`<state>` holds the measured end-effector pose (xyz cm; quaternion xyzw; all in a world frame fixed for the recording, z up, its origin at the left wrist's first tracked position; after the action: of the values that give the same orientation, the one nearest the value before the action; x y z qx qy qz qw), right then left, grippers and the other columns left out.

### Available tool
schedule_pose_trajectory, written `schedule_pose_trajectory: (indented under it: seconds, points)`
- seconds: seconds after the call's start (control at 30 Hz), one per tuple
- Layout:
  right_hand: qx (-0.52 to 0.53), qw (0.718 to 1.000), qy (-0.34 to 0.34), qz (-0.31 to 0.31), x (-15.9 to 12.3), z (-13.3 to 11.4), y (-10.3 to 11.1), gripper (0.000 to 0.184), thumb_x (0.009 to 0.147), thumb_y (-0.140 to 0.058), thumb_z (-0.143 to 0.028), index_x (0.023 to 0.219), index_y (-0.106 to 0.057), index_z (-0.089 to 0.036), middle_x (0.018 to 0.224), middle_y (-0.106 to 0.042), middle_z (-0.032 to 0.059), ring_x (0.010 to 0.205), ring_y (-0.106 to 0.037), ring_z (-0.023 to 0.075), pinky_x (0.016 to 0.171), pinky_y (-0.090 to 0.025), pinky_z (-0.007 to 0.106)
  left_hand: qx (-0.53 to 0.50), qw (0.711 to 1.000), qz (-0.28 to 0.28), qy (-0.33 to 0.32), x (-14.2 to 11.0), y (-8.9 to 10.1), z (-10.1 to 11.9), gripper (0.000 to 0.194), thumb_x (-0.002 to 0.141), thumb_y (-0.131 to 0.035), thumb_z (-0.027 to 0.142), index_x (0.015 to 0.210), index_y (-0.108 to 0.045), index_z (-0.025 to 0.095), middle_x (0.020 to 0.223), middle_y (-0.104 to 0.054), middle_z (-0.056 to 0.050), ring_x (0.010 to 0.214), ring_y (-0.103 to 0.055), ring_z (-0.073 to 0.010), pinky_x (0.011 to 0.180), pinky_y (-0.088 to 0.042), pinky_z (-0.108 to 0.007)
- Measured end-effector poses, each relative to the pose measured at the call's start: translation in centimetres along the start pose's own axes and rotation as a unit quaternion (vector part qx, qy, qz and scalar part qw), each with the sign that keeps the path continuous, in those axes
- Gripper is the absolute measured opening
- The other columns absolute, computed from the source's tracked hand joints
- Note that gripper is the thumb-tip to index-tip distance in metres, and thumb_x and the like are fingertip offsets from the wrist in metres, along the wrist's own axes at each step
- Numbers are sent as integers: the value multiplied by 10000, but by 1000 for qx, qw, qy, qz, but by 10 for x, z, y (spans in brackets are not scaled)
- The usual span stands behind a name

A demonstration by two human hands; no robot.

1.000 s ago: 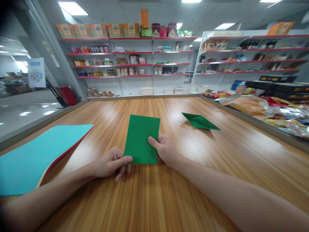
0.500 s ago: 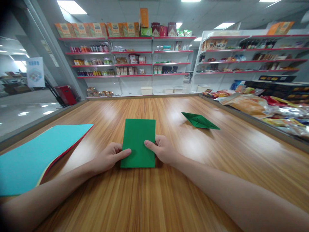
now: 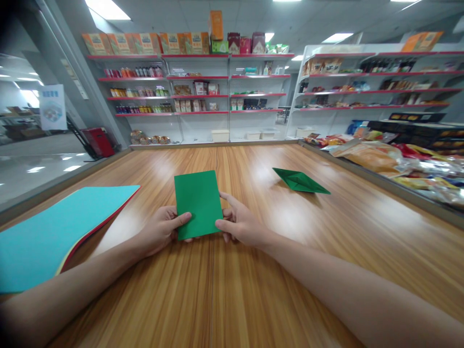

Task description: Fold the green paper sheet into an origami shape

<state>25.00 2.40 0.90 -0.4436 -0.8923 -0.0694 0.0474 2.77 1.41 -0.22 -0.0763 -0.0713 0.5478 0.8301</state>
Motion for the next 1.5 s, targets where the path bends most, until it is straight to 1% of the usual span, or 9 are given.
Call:
schedule_pose_trajectory:
  seconds: [0.1,0.27,0.43,0.57,0.7,0.83,1.07,1.27,1.5]
  points:
    - [27,999,23,-16,0,0,1,843,807,-616,-254,1477,-105,-223,772,-605,-6,448,-568,85,335,-354,149,-30,999,23,6,0,-3,3,342,732,-769,361,861,-683,57,764,-700,-106,576,-629,-152,487,-540,-240]
    - [38,999,12,-11,-1,3,3,889,731,-579,-102,1476,-134,-294,834,-622,0,467,-578,82,343,-346,140,-71,995,74,4,0,-2,5,316,700,-801,298,875,-687,61,831,-705,-109,617,-632,-151,475,-553,-233]
    - [35,999,26,-8,-2,1,2,827,791,-607,-198,1476,-149,-276,810,-630,2,459,-567,78,349,-361,144,-72,995,66,4,0,-1,5,302,709,-795,288,874,-688,59,822,-704,-102,619,-629,-148,481,-560,-241]
    - [25,999,33,-10,-2,-2,0,806,791,-593,-176,1470,-176,-300,808,-633,-8,449,-560,73,337,-356,138,-65,996,66,9,-1,-3,6,341,706,-798,307,907,-691,53,836,-704,-109,631,-630,-149,489,-564,-238]
    - [25,998,43,-26,-1,0,0,698,802,-598,-203,1433,-305,-262,853,-656,14,450,-550,58,354,-382,145,-66,996,64,13,-2,-3,7,338,697,-805,308,897,-692,60,839,-705,-111,630,-636,-153,480,-559,-235]
    - [20,999,32,-23,-2,1,-1,524,806,-617,-267,1309,-492,-191,772,-636,10,440,-546,63,329,-348,143,-57,997,45,5,-1,-2,7,315,708,-794,325,845,-691,61,793,-704,-108,605,-633,-153,467,-546,-230]
    - [-3,1000,12,-20,-3,0,-2,413,794,-665,-341,1148,-593,-142,549,-548,-45,421,-515,78,342,-329,152,-42,999,17,9,-2,-3,8,309,728,-772,342,800,-690,54,681,-685,-89,542,-614,-141,458,-517,-221]
    - [-20,1000,-8,1,-2,1,-2,385,681,-778,-323,1009,-669,-154,582,-576,-33,476,-507,82,424,-384,188,0,994,-86,69,-7,0,10,341,803,-702,372,921,-693,52,720,-715,-139,598,-681,-187,450,-519,-200]
    - [-29,999,12,30,0,1,-2,396,579,-839,-283,942,-718,-182,724,-621,-8,649,-549,123,579,-447,237,21,985,-148,89,-9,3,10,273,833,-673,351,845,-691,78,697,-717,-114,563,-676,-163,457,-525,-192]
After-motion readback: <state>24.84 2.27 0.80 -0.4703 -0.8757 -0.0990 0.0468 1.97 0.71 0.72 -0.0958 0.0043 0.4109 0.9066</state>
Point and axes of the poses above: each hand's wrist, its own x-axis towards the middle knuckle, its own y-axis out of the back of the hand, z = x × y, the point moved 1 cm from there along x, towards the middle knuckle
